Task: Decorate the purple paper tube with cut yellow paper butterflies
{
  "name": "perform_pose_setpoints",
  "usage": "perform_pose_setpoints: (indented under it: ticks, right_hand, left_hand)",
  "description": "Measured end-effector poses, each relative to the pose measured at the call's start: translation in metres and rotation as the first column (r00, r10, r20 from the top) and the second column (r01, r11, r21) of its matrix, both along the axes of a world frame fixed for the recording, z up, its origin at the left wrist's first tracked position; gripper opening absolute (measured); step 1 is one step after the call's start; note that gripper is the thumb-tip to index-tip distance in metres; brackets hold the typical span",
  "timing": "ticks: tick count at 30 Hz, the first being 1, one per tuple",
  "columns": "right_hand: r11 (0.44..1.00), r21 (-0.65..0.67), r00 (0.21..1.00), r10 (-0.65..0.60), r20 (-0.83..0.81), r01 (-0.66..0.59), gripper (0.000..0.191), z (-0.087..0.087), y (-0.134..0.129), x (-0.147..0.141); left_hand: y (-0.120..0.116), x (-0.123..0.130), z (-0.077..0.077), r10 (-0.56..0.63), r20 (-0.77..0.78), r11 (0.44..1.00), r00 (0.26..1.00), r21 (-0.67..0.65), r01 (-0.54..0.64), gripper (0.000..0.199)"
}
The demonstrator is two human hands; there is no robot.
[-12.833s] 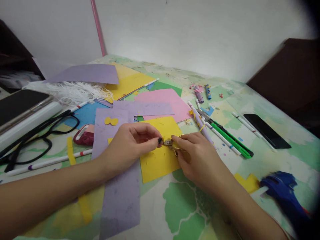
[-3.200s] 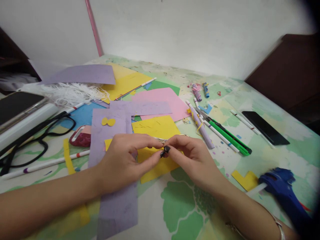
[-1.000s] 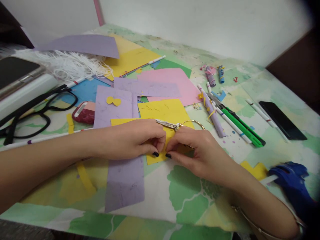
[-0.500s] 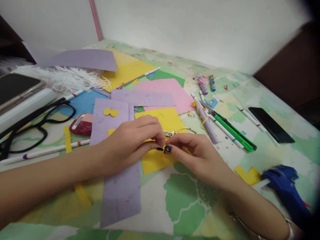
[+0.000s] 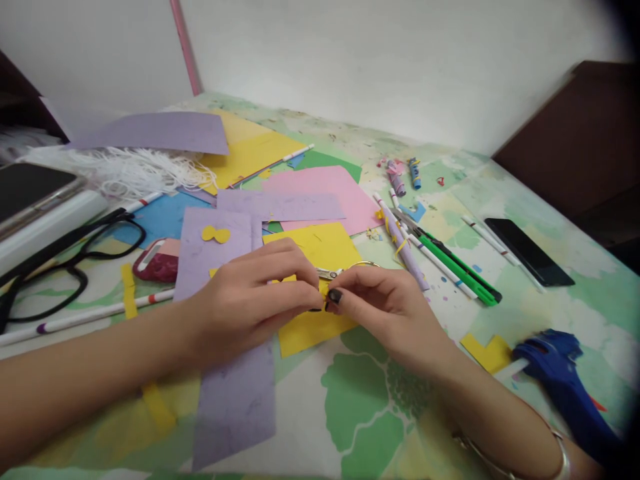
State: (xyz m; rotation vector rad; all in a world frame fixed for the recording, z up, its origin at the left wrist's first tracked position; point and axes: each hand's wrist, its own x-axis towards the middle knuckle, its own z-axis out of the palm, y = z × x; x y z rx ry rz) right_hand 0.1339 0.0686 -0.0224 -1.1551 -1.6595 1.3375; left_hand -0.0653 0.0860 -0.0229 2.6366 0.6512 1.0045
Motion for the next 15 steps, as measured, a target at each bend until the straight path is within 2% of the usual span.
perform_pose_setpoints:
  ticks: [8, 15]
  right_hand:
    - [0.999, -0.054, 0.999, -0.002, -0.039, 0.000, 0.009, 0.0017, -0.0001, 0.0005]
    - [0.999, -0.045, 0.999, -0.005, -0.032, 0.003, 0.010, 0.0001, -0.0006, 0.0000]
  left_hand:
    - [-0.0009, 0.0000, 0.0045, 0.018, 0.039, 0.989, 0.999, -0.147, -0.012, 0.012]
    - [-0.0015, 0.0010, 0.0026, 0.162, 0.108, 0.923, 0.981, -0.369, -0.111, 0.004]
